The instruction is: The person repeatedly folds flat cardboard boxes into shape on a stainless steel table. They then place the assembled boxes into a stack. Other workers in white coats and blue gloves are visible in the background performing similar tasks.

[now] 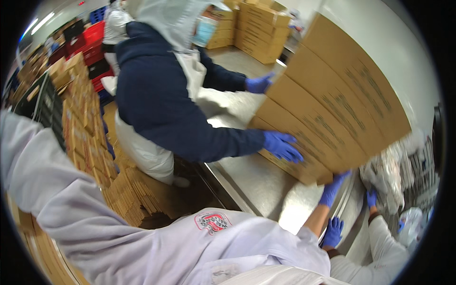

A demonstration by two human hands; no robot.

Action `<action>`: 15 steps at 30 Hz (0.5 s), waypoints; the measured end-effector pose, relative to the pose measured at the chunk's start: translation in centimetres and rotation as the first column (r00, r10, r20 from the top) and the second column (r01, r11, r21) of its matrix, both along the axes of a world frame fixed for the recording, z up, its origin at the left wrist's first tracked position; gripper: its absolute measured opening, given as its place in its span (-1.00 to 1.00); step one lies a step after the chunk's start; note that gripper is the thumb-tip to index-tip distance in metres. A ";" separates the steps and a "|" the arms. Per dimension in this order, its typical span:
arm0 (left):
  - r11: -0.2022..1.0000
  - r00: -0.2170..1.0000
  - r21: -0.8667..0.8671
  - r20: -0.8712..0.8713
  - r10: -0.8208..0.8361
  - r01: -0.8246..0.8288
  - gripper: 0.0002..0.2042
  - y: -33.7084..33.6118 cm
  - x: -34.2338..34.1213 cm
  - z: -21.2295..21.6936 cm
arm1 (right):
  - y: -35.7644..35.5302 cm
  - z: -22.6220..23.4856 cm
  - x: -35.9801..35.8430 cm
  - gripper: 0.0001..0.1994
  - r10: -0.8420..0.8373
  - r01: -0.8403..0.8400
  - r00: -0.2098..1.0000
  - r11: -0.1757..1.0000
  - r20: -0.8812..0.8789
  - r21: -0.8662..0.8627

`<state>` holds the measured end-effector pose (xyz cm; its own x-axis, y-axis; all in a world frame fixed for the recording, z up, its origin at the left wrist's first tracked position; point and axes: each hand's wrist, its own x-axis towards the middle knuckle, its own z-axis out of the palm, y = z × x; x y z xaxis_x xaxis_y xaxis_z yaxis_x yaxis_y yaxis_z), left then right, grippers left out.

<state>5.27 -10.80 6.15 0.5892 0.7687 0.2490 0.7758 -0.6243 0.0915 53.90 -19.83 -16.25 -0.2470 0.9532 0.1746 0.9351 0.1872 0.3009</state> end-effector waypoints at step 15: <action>0.894 0.958 0.405 0.276 0.079 -0.190 -0.65 -1.6 -9.1 15.6 | 29.7 10.1 -30.9 -0.07 -0.060 -0.373 -0.279 0.926 -0.958 0.051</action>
<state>-3.88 -12.35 21.70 0.3651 0.6242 0.6907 0.8421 -0.5378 0.0408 22.96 9.86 -6.12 -0.1325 0.9627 0.2359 -0.0646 0.2291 -0.9712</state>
